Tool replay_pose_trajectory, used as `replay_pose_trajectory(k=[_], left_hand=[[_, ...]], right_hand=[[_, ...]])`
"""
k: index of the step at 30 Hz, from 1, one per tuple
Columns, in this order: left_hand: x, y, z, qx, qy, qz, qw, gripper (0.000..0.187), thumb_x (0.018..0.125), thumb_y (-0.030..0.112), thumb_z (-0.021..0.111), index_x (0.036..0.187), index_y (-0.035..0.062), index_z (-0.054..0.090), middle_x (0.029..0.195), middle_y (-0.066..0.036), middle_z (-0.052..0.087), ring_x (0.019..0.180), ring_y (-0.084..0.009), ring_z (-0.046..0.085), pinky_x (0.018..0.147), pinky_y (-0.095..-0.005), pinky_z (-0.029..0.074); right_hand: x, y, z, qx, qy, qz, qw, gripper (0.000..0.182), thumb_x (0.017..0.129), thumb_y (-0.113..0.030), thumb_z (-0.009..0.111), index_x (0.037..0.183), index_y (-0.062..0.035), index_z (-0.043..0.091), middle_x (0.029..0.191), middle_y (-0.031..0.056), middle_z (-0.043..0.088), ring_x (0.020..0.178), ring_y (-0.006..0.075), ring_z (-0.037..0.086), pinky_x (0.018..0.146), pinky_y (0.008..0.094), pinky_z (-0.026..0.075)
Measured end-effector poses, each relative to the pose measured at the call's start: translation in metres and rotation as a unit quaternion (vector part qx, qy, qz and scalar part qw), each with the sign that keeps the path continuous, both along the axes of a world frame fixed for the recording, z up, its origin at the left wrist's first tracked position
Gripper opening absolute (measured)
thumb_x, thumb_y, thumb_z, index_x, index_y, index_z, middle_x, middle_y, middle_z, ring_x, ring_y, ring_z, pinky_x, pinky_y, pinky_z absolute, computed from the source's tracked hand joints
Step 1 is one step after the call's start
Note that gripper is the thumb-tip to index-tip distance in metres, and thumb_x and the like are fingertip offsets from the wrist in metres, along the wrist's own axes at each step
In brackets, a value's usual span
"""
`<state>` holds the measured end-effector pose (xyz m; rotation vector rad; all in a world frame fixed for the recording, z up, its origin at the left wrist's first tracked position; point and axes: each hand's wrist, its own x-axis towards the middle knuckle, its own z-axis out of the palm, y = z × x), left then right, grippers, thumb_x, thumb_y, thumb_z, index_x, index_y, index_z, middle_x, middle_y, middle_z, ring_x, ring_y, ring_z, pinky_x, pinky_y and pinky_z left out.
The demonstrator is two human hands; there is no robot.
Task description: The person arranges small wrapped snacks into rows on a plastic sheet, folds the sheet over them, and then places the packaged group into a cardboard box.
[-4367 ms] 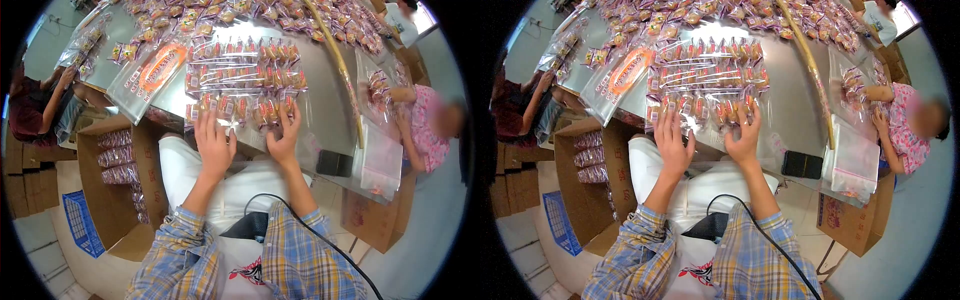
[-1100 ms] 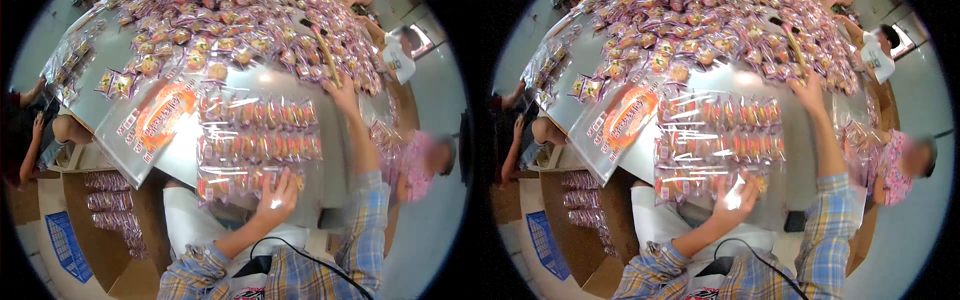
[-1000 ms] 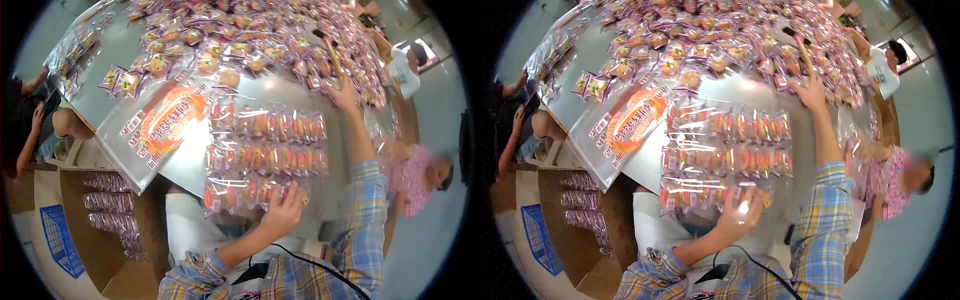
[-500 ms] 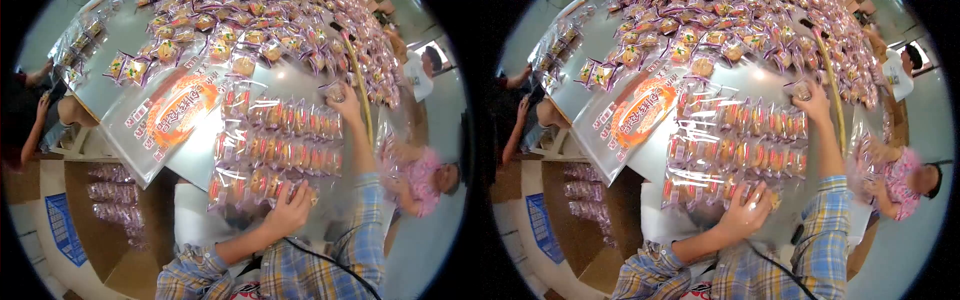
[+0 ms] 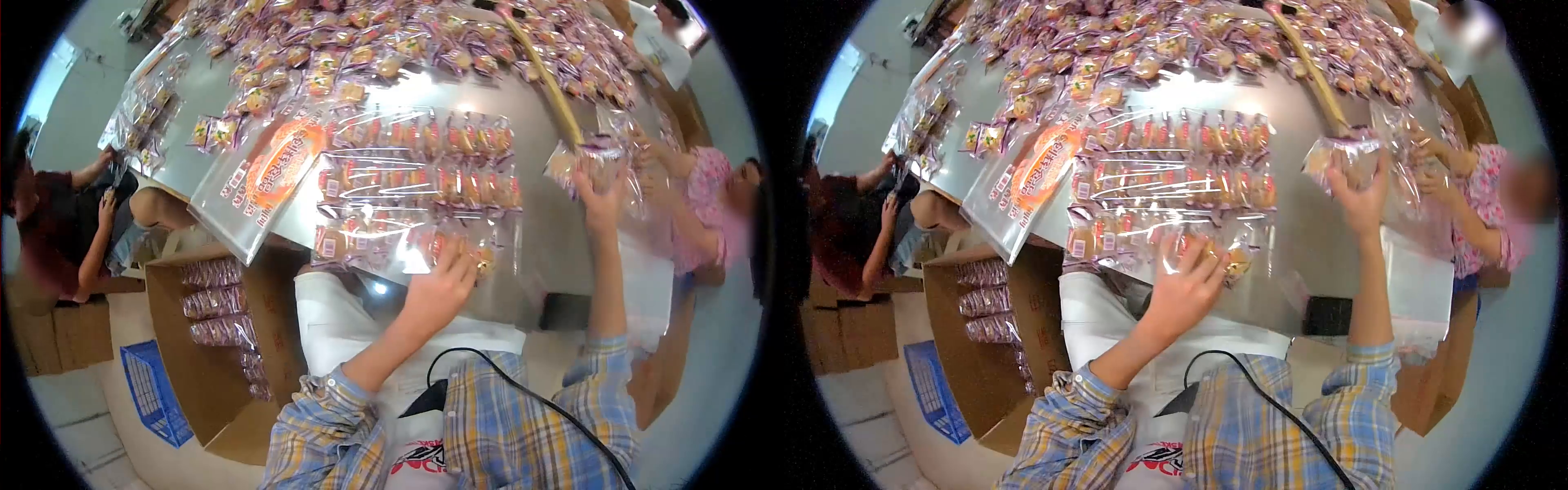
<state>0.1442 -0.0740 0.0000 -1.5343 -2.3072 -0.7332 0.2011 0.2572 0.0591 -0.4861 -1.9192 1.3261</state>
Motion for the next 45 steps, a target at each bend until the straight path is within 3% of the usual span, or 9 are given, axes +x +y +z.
replay_pose_trajectory(k=[3,6,10,15,21,25,32,36,45], left_hand=[[0.002,0.001,0.004,0.01,-0.018,0.024,0.999,0.039,0.081,0.019,0.072,0.119,0.0069,0.075,0.117,-0.005,0.072,0.123,-0.0278,0.062,0.116,-0.0636,0.034],[0.005,0.004,0.016,0.006,-0.049,0.063,0.997,0.049,0.079,0.018,0.083,0.127,0.0169,0.075,0.107,-0.001,0.074,0.114,-0.0235,0.066,0.115,-0.06,0.033],[0.001,0.01,0.022,0.027,-0.046,0.078,0.996,0.055,0.08,0.017,0.082,0.134,0.0196,0.072,0.108,0.0,0.075,0.107,-0.0249,0.066,0.114,-0.0541,0.036],[-0.005,0.013,0.029,0.007,-0.043,0.077,0.996,0.047,0.078,0.021,0.084,0.124,0.0188,0.078,0.102,-0.003,0.073,0.104,-0.0279,0.064,0.112,-0.0531,0.039],[-0.017,0.009,0.048,-0.033,-0.099,0.058,0.993,0.044,0.072,0.017,0.085,0.116,0.0164,0.081,0.097,-0.008,0.07,0.1,-0.0297,0.062,0.104,-0.0488,0.045],[-0.034,0.006,0.061,-0.016,-0.153,0.047,0.987,0.044,0.067,0.016,0.087,0.11,0.0068,0.082,0.086,-0.014,0.066,0.086,-0.0333,0.064,0.08,-0.0418,0.051],[-0.031,0.01,0.069,-0.037,-0.124,0.021,0.991,0.043,0.071,0.015,0.083,0.113,0.0081,0.08,0.084,-0.013,0.063,0.086,-0.0347,0.064,0.083,-0.0457,0.05],[-0.023,0.019,0.054,-0.022,-0.087,-0.012,0.996,0.042,0.072,0.014,0.082,0.114,0.0107,0.079,0.093,-0.012,0.066,0.092,-0.0336,0.064,0.087,-0.0467,0.05],[-0.026,0.016,0.016,-0.071,-0.102,-0.086,0.988,0.066,0.077,0.013,0.081,0.14,0.0115,0.062,0.148,-0.014,0.06,0.139,-0.033,0.056,0.122,-0.062,0.03]], right_hand=[[0.06,-0.024,-0.015,0.087,0.09,0.045,0.991,0.082,0.093,-0.02,0.08,0.157,0.0045,0.035,0.144,0.0109,0.058,0.12,0.0206,0.064,0.101,0.0357,0.054],[0.114,-0.079,-0.018,-0.038,0.093,0.02,0.995,0.077,0.101,-0.027,0.072,0.159,0.0026,0.031,0.146,0.0123,0.057,0.119,0.0215,0.065,0.101,0.0374,0.055],[0.146,-0.175,-0.015,-0.253,0.191,0.079,0.945,0.107,0.077,-0.03,0.093,0.158,-0.0082,0.026,0.151,0.017,0.05,0.129,0.0284,0.06,0.109,0.0462,0.053],[0.142,-0.228,-0.055,-0.022,0.174,0.127,0.976,0.076,0.078,-0.015,0.093,0.141,-0.0132,0.051,0.155,0.0254,0.044,0.136,0.0397,0.056,0.108,0.0516,0.053],[0.113,-0.243,-0.077,0.215,0.206,0.202,0.933,0.037,0.087,-0.028,0.084,0.12,-0.0219,0.071,0.147,0.0213,0.051,0.131,0.0401,0.056,0.116,0.0667,0.04],[0.105,-0.236,-0.09,0.337,0.068,0.151,0.927,0.043,0.086,-0.026,0.079,0.129,-0.0293,0.073,0.142,0.0155,0.056,0.125,0.0313,0.059,0.117,0.0656,0.039],[0.088,-0.214,-0.09,0.29,0.097,0.112,0.946,0.066,0.07,-0.019,0.092,0.132,-0.0261,0.07,0.147,0.0166,0.049,0.129,0.0366,0.057,0.118,0.0646,0.038],[0.082,-0.225,-0.098,0.14,0.158,0.049,0.976,0.073,0.067,-0.015,0.096,0.132,-0.0165,0.063,0.149,0.0228,0.045,0.135,0.0441,0.052,0.12,0.0618,0.038],[0.09,-0.198,-0.073,0.232,-0.055,0.12,0.964,0.097,0.058,-0.028,0.1,0.145,-0.0186,0.057,0.156,0.0225,0.042,0.144,0.0431,0.046,0.125,0.0656,0.023]])
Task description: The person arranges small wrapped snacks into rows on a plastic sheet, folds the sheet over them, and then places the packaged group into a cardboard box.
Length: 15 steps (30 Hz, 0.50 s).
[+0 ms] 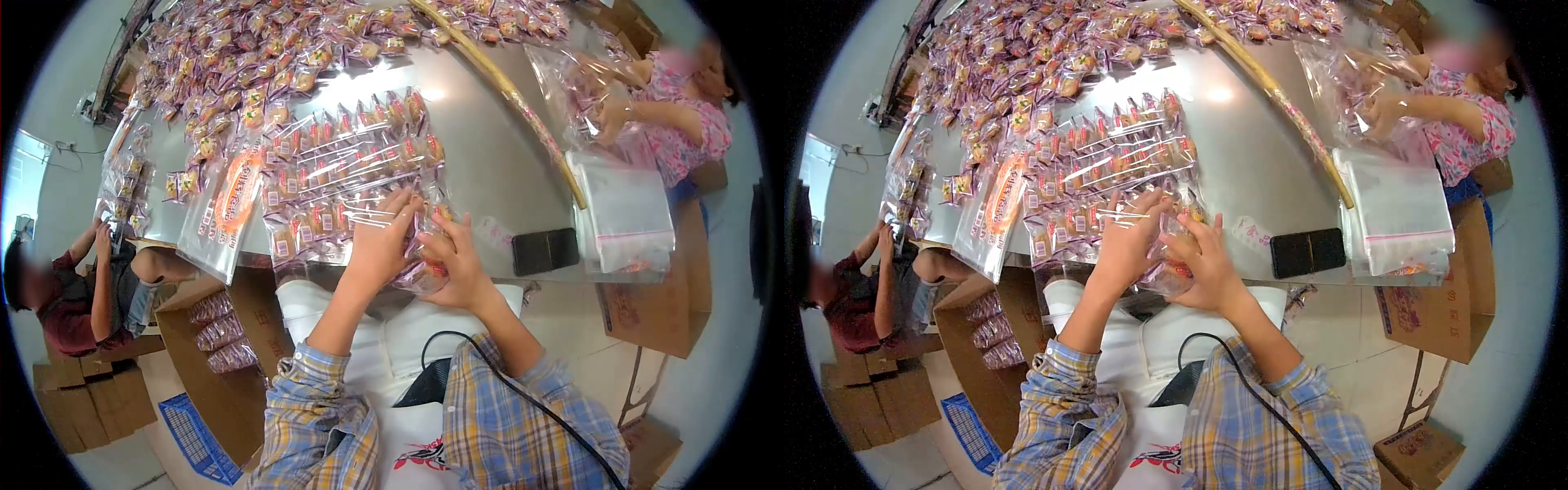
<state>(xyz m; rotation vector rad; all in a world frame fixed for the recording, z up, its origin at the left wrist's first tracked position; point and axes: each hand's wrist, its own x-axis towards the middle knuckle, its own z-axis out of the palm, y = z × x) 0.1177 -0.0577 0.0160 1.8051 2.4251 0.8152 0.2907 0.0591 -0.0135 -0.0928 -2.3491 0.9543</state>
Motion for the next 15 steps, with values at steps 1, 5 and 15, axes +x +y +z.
replay_pose_trajectory(k=[1,5,15], left_hand=[[0.001,-0.001,-0.001,0.017,-0.017,-0.004,1.0,0.066,0.077,0.014,0.08,0.14,0.01,0.062,0.147,-0.016,0.06,0.138,-0.0345,0.057,0.121,-0.0626,0.032],[0.004,-0.003,0.0,0.044,0.07,0.036,0.996,0.07,0.078,0.024,0.086,0.142,0.01,0.061,0.148,-0.015,0.059,0.139,-0.0353,0.052,0.12,-0.0612,0.033],[0.013,-0.013,-0.017,0.093,0.096,0.061,0.989,0.042,0.081,0.016,0.082,0.121,0.0085,0.075,0.121,-0.005,0.074,0.125,-0.033,0.064,0.107,-0.0539,0.045]], right_hand=[[0.003,0.0,0.001,-0.008,-0.031,-0.003,0.999,0.1,0.057,-0.029,0.101,0.146,-0.0187,0.057,0.156,0.0222,0.042,0.144,0.0432,0.046,0.126,0.066,0.021],[0.011,-0.002,-0.008,-0.051,0.014,-0.005,0.999,0.1,0.056,-0.023,0.101,0.145,-0.017,0.056,0.157,0.023,0.042,0.143,0.0439,0.048,0.121,0.061,0.036],[0.003,-0.002,-0.011,-0.113,0.075,-0.006,0.991,0.104,0.055,-0.015,0.1,0.147,-0.0128,0.053,0.154,0.0253,0.044,0.139,0.0446,0.051,0.11,0.0513,0.052]])
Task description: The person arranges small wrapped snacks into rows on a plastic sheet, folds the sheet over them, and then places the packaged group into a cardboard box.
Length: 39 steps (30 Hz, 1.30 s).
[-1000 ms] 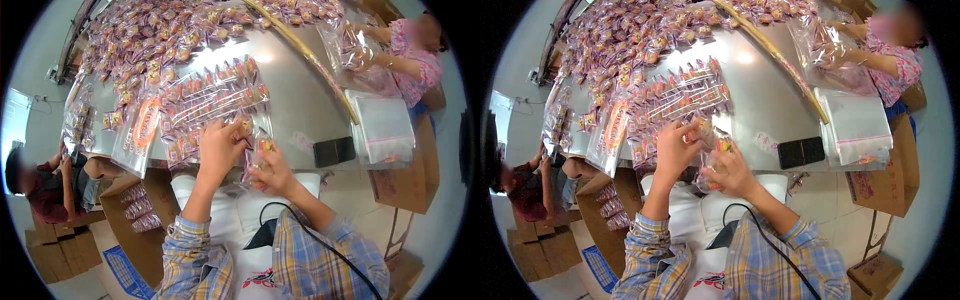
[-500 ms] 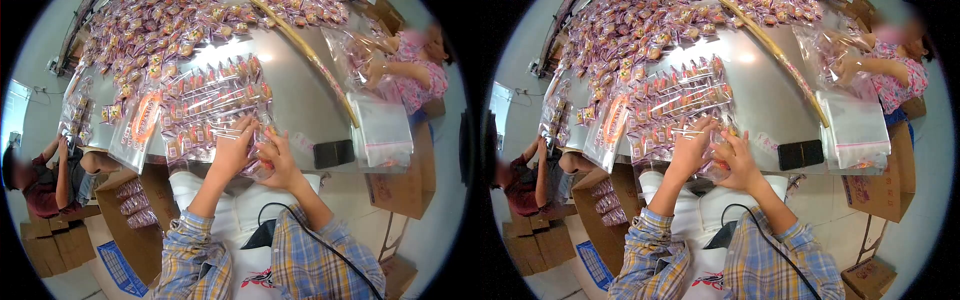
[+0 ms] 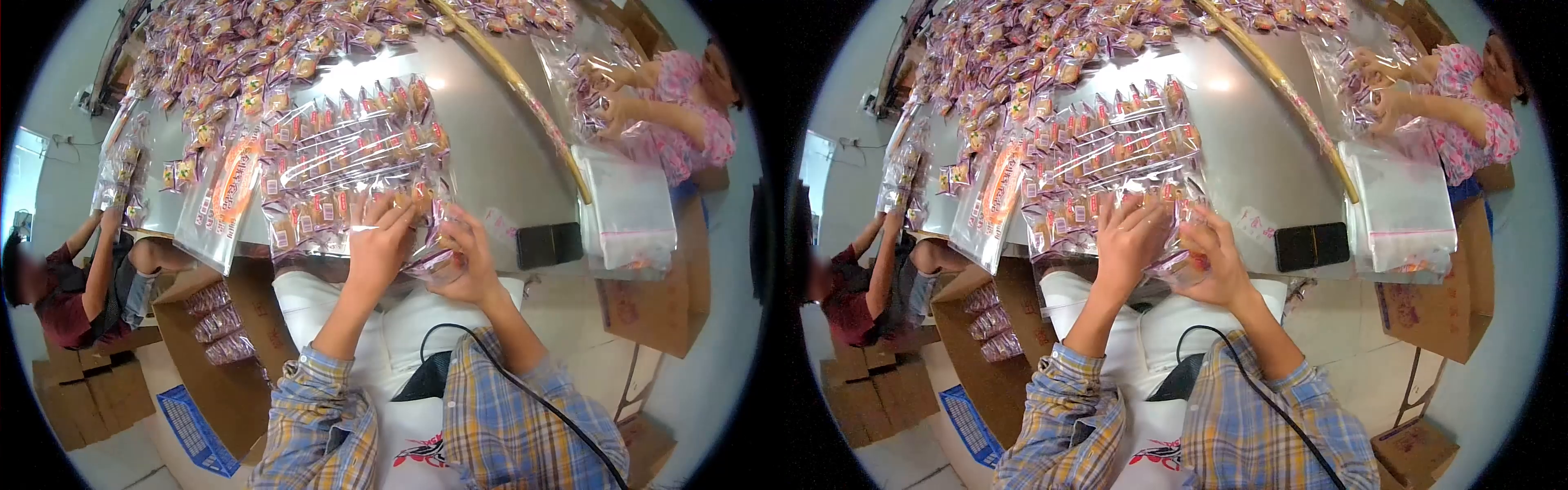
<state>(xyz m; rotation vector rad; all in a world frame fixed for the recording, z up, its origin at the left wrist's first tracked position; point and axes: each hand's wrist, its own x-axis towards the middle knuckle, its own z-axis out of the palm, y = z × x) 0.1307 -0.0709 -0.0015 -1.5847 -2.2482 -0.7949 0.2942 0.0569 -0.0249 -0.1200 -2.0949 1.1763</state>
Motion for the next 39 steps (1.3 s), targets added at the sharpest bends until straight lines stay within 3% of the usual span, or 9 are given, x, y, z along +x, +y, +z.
replay_pose_trajectory(k=[2,3,5,9,13,16,26,35,39], left_hand=[[0.001,-0.002,-0.004,0.007,-0.088,-0.035,0.996,0.044,0.079,0.014,0.081,0.122,0.0072,0.075,0.122,-0.005,0.075,0.121,-0.0313,0.066,0.102,-0.0512,0.048],[0.004,-0.001,0.009,-0.031,-0.167,-0.041,0.985,0.05,0.076,-0.002,0.073,0.125,0.0054,0.073,0.137,-0.009,0.071,0.121,-0.0394,0.068,0.109,-0.051,0.05],[-0.004,0.003,0.003,-0.014,-0.092,-0.066,0.993,0.052,0.074,-0.003,0.072,0.126,0.0037,0.072,0.137,-0.009,0.071,0.124,-0.0386,0.067,0.108,-0.0518,0.05],[-0.004,0.009,-0.025,0.0,-0.067,-0.057,0.996,0.062,0.073,0.0,0.074,0.134,0.0048,0.066,0.136,-0.01,0.068,0.124,-0.0332,0.064,0.105,-0.0502,0.048],[0.004,0.022,-0.004,0.017,-0.018,-0.068,0.997,0.069,0.074,0.008,0.08,0.141,0.0075,0.062,0.139,-0.009,0.067,0.132,-0.0302,0.06,0.11,-0.0508,0.043],[0.01,0.029,0.003,0.005,-0.015,-0.032,0.999,0.07,0.074,0.014,0.083,0.141,0.0075,0.062,0.14,-0.008,0.066,0.138,-0.0291,0.056,0.116,-0.0501,0.038],[0.023,0.048,-0.023,0.092,0.009,0.028,0.995,0.048,0.079,0.017,0.08,0.127,0.0133,0.074,0.124,-0.007,0.069,0.12,-0.0267,0.063,0.111,-0.0548,0.037],[0.025,0.052,0.008,-0.002,0.021,0.016,1.0,0.052,0.076,0.023,0.082,0.126,0.0148,0.074,0.137,-0.006,0.065,0.136,-0.0287,0.056,0.116,-0.0606,0.03],[0.019,0.053,-0.004,0.0,0.053,0.022,0.998,0.049,0.081,0.021,0.08,0.129,0.0129,0.072,0.137,-0.004,0.068,0.128,-0.0265,0.061,0.118,-0.0639,0.03]], right_hand=[[-0.005,0.005,0.006,0.02,0.02,-0.021,0.999,0.103,0.055,-0.017,0.1,0.146,-0.0124,0.053,0.153,0.0258,0.044,0.139,0.0448,0.05,0.112,0.0527,0.049],[-0.007,0.008,0.007,0.039,0.023,-0.04,0.998,0.102,0.055,-0.018,0.1,0.146,-0.0122,0.053,0.153,0.0261,0.045,0.14,0.0446,0.049,0.113,0.0536,0.048],[-0.005,0.014,0.004,0.078,0.027,-0.067,0.994,0.101,0.059,-0.023,0.098,0.148,-0.0113,0.051,0.152,0.0257,0.045,0.141,0.0432,0.048,0.116,0.0525,0.042],[-0.001,0.005,-0.019,-0.053,0.115,-0.058,0.99,0.105,0.065,-0.023,0.094,0.153,-0.0054,0.041,0.152,0.0214,0.045,0.143,0.0378,0.045,0.119,0.0489,0.038],[-0.018,-0.02,-0.038,-0.369,0.238,-0.077,0.895,0.102,0.078,-0.02,0.086,0.158,-0.0002,0.027,0.155,0.0145,0.037,0.149,0.0321,0.04,0.125,0.0525,0.034],[-0.017,-0.009,-0.027,-0.411,0.224,-0.039,0.883,0.099,0.081,-0.021,0.084,0.158,-0.0004,0.025,0.157,0.0136,0.033,0.15,0.0324,0.039,0.128,0.0551,0.03],[0.013,0.004,-0.029,-0.447,0.164,-0.038,0.879,0.097,0.081,-0.018,0.085,0.158,-0.0009,0.029,0.157,0.0133,0.038,0.143,0.0288,0.047,0.123,0.0581,0.039],[0.015,0.008,-0.003,-0.403,0.125,-0.032,0.906,0.097,0.079,-0.025,0.087,0.158,0.0001,0.036,0.146,0.0123,0.051,0.133,0.0228,0.053,0.109,0.0367,0.046],[0.024,0.028,-0.003,-0.31,0.06,-0.074,0.946,0.095,0.08,-0.027,0.089,0.156,-0.0011,0.039,0.142,0.0128,0.052,0.128,0.0225,0.055,0.108,0.0382,0.047]])
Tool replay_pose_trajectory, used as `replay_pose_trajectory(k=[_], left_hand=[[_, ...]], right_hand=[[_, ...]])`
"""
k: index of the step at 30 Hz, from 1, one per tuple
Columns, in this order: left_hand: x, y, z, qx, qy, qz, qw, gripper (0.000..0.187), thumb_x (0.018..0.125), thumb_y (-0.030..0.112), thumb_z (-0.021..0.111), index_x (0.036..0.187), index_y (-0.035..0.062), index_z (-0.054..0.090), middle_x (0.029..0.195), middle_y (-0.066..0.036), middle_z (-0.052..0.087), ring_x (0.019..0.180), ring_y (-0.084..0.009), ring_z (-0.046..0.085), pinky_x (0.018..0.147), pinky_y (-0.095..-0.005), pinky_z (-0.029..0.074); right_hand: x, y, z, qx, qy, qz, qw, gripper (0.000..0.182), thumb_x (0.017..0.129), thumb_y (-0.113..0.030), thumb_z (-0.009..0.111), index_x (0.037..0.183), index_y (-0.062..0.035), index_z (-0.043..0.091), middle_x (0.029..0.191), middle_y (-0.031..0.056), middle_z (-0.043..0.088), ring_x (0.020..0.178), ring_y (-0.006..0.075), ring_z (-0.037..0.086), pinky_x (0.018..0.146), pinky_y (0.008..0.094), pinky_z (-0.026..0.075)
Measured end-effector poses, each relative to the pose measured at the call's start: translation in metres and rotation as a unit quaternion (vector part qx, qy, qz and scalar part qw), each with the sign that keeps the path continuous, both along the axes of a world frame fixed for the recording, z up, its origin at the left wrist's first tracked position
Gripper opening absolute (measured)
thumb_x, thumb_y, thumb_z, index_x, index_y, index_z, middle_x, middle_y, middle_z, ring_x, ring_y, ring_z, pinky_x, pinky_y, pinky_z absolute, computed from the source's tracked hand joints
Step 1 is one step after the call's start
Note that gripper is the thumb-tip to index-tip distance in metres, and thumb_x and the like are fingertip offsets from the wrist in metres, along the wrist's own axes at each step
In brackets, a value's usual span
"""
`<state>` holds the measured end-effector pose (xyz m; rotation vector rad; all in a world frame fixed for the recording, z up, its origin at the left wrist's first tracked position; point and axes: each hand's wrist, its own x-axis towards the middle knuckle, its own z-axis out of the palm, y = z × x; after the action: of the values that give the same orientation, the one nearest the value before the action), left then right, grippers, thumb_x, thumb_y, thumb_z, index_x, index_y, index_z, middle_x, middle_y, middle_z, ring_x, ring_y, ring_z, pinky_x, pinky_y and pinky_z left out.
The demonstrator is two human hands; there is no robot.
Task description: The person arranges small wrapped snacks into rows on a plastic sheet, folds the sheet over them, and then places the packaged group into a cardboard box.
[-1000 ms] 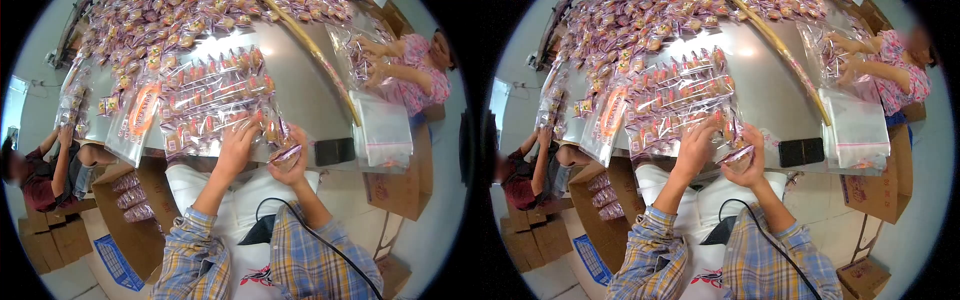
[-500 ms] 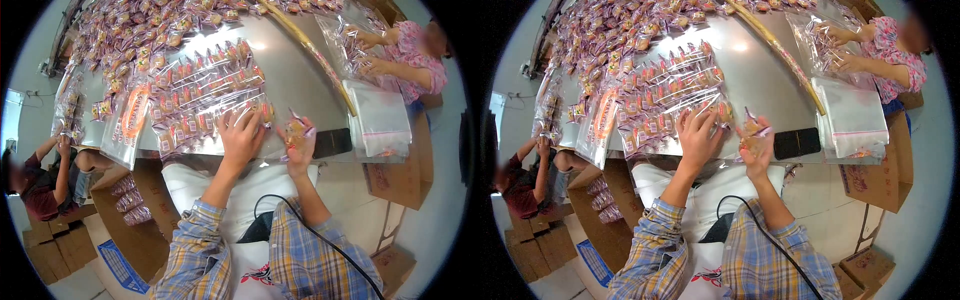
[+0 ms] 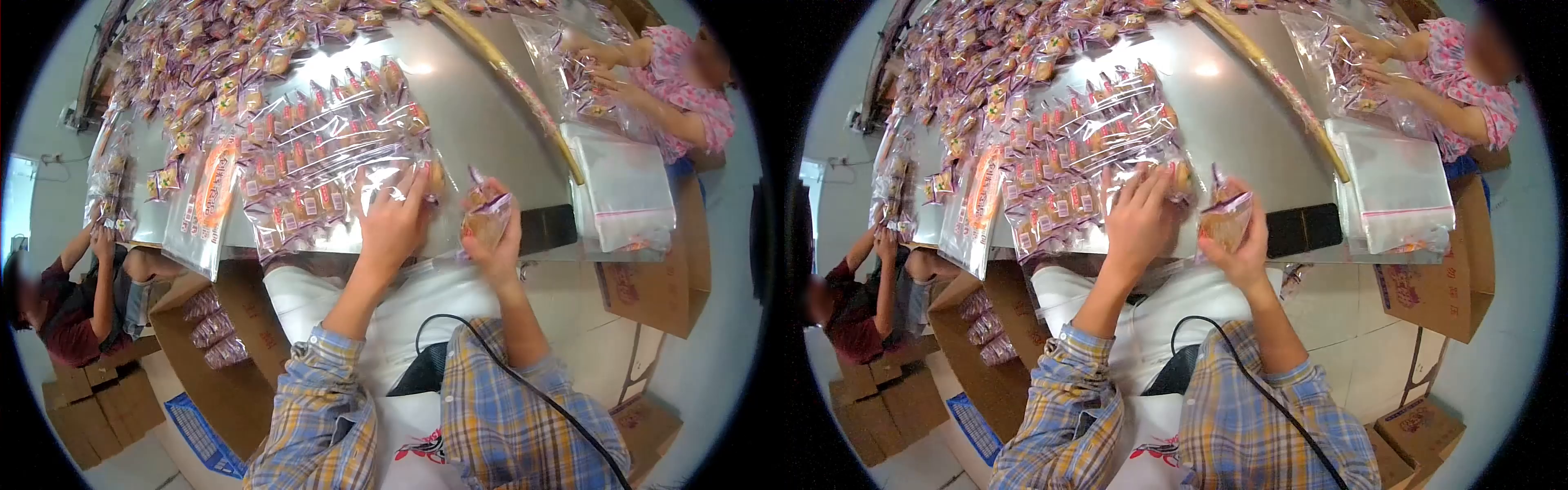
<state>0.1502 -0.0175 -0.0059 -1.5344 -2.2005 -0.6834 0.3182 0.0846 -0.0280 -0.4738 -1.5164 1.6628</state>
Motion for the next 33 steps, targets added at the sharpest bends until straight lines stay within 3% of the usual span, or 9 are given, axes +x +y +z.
replay_pose_trajectory(k=[5,8,14,17,20,24,27,30,33], left_hand=[[0.013,0.001,0.019,0.016,-0.031,0.026,0.999,0.045,0.083,0.016,0.078,0.128,0.0162,0.072,0.128,-0.002,0.069,0.116,-0.0261,0.064,0.117,-0.0618,0.032],[0.017,0.009,0.019,0.007,-0.026,0.042,0.999,0.047,0.082,0.016,0.078,0.128,0.0163,0.072,0.115,-0.004,0.068,0.107,-0.0289,0.064,0.114,-0.0603,0.035],[0.02,0.019,0.019,-0.034,-0.031,0.087,0.995,0.051,0.081,0.024,0.079,0.131,0.0143,0.072,0.113,-0.009,0.068,0.106,-0.0309,0.064,0.111,-0.0604,0.035],[0.017,0.017,0.014,0.0,-0.011,0.074,0.997,0.051,0.082,0.022,0.08,0.131,0.0122,0.072,0.117,-0.009,0.069,0.113,-0.0318,0.064,0.112,-0.0581,0.036],[0.014,0.015,-0.003,0.047,-0.035,0.054,0.997,0.051,0.081,0.018,0.08,0.13,0.0095,0.072,0.118,-0.009,0.071,0.12,-0.0322,0.063,0.113,-0.0543,0.039],[0.015,0.014,-0.01,0.026,-0.011,0.033,0.999,0.05,0.086,0.017,0.075,0.134,0.005,0.069,0.13,-0.01,0.071,0.113,-0.0297,0.065,0.111,-0.0516,0.042],[0.014,0.013,-0.012,0.019,-0.006,0.035,0.999,0.051,0.087,0.018,0.075,0.136,0.0042,0.067,0.133,-0.01,0.071,0.117,-0.0299,0.067,0.112,-0.0536,0.041],[0.011,0.008,-0.01,-0.002,-0.017,0.032,0.999,0.054,0.087,0.018,0.075,0.139,0.005,0.066,0.141,-0.01,0.067,0.129,-0.0288,0.064,0.115,-0.0556,0.04],[0.017,-0.021,0.002,0.013,0.004,0.049,0.999,0.048,0.086,0.019,0.08,0.132,0.0084,0.071,0.134,-0.007,0.07,0.129,-0.0272,0.061,0.118,-0.0529,0.038]], right_hand=[[-0.015,0.055,0.02,0.235,-0.208,-0.154,0.937,0.09,0.08,-0.029,0.091,0.155,-0.0069,0.047,0.144,0.0198,0.049,0.129,0.0312,0.056,0.109,0.0434,0.048],[-0.028,0.09,0.013,0.274,-0.295,-0.158,0.902,0.089,0.079,-0.033,0.09,0.155,-0.011,0.049,0.15,0.024,0.044,0.136,0.0409,0.049,0.112,0.0508,0.045],[-0.034,0.082,0.029,0.36,-0.562,-0.137,0.733,0.09,0.076,-0.04,0.089,0.153,-0.0126,0.052,0.159,0.0295,0.036,0.148,0.0511,0.033,0.114,0.058,0.041],[-0.023,0.077,0.043,0.511,-0.357,-0.13,0.771,0.082,0.078,-0.035,0.087,0.15,-0.0122,0.055,0.154,0.0268,0.047,0.143,0.0474,0.043,0.111,0.0542,0.044],[-0.025,0.048,0.059,0.422,-0.239,0.051,0.873,0.058,0.083,-0.024,0.081,0.137,-0.0098,0.065,0.13,0.0206,0.066,0.121,0.0401,0.062,0.1,0.048,0.052],[-0.04,0.035,0.019,0.397,-0.24,-0.032,0.885,0.023,0.089,-0.007,0.076,0.11,-0.002,0.073,0.097,0.0131,0.073,0.082,0.0315,0.071,0.075,0.0417,0.057],[-0.041,0.029,0.011,0.324,-0.227,-0.053,0.917,0.019,0.089,-0.005,0.074,0.107,-0.0014,0.073,0.093,0.0132,0.071,0.076,0.0289,0.07,0.07,0.0381,0.057],[-0.035,0.036,0.019,0.248,-0.266,-0.002,0.932,0.024,0.086,-0.007,0.073,0.11,-0.0053,0.071,0.102,0.0135,0.071,0.096,0.0329,0.069,0.085,0.0442,0.055],[-0.019,0.042,0.038,0.396,-0.181,-0.027,0.9,0.033,0.083,-0.008,0.076,0.115,-0.0066,0.069,0.115,0.012,0.068,0.111,0.0333,0.064,0.1,0.0478,0.049]])
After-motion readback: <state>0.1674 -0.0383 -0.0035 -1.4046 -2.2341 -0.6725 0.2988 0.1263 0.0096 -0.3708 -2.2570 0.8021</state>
